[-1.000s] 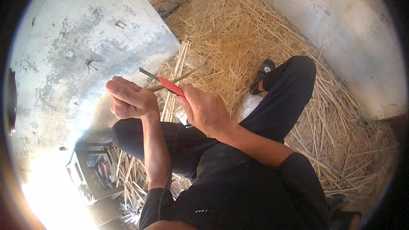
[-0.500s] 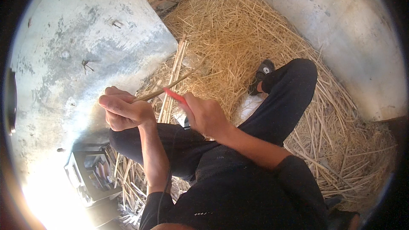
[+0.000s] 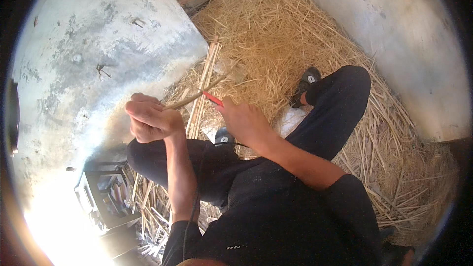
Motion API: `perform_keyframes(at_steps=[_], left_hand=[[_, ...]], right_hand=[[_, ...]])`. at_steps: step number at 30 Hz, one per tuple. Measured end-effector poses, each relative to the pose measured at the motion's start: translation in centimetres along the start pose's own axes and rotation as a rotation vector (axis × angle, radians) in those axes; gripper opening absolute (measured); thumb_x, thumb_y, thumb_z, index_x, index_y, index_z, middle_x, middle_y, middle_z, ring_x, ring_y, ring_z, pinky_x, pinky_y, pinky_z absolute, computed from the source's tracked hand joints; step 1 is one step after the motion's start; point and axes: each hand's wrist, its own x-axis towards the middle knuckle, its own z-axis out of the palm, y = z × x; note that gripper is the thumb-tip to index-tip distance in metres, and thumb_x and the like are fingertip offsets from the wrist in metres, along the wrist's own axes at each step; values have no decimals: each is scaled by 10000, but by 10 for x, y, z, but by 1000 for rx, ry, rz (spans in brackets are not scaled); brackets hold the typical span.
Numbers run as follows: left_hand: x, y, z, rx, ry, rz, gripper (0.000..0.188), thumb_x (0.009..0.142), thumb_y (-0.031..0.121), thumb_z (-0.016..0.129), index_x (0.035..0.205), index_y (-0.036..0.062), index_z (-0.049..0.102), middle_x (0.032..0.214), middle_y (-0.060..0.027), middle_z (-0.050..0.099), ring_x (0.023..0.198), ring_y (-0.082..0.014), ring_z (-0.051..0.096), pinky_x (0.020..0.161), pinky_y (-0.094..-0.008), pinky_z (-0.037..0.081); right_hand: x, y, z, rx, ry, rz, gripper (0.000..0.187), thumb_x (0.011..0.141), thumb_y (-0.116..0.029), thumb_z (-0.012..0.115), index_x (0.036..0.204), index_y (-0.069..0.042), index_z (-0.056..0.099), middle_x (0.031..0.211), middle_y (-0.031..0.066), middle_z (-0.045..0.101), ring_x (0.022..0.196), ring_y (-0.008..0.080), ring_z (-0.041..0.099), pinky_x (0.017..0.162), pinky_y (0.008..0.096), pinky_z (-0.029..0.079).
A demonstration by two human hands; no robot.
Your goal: The person shaves and peels thin layers off a piece of bamboo using a utility knife while sitting on a straw-covered floor.
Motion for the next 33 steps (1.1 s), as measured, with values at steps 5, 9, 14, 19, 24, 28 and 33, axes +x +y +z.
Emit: perform_keyframes(at_steps=[5,9,14,19,24,28,33], left_hand=[[-5,0,5,-24,-34,-61,449,934,64,351,485,49,366,408,-54,371,320,-168,358,333,-295,225],[-8,6,5,-60,-48,-45,440,926,58,366,487,45,365,393,-50,366,327,-156,382,333,-278,234],[-5,1,1,-83,-27,-47,453,957,58,357,504,40,360,381,-40,364,318,-129,371,322,-263,236],[-6,2,7,-133,-23,-29,447,955,55,367,508,41,348,378,-36,360,312,-128,375,314,-258,233],[-9,13,4,3,-71,-117,464,961,83,352,497,56,344,382,-35,365,314,-133,372,323,-267,233],[-4,8,12,8,-31,-65,474,964,97,336,491,61,353,382,-44,371,310,-138,358,335,-267,222],[-7,14,12,-6,-42,-97,467,957,89,352,492,50,370,396,-37,372,326,-138,360,343,-260,220]], right_hand=[[9,-5,-21,-33,-31,-4,319,950,-312,438,985,-2,504,604,258,563,591,460,568,538,517,446],[6,17,-4,148,100,-167,345,967,-335,408,960,-4,505,542,170,534,468,332,538,448,429,412],[5,18,-13,947,-34,104,341,983,-335,393,922,-20,512,549,-11,376,447,95,342,400,266,288],[-5,0,-12,416,616,-493,256,949,-270,462,926,-24,530,537,105,502,481,262,554,462,387,434],[3,30,-1,-1,17,-101,295,930,-294,496,969,-2,517,614,207,552,512,394,536,453,427,437],[20,36,6,606,-11,-93,406,954,-424,415,918,-29,506,497,82,453,360,253,402,371,335,357],[3,22,0,1075,-192,74,433,974,-449,350,929,-47,506,492,-15,363,358,118,323,364,258,296]])
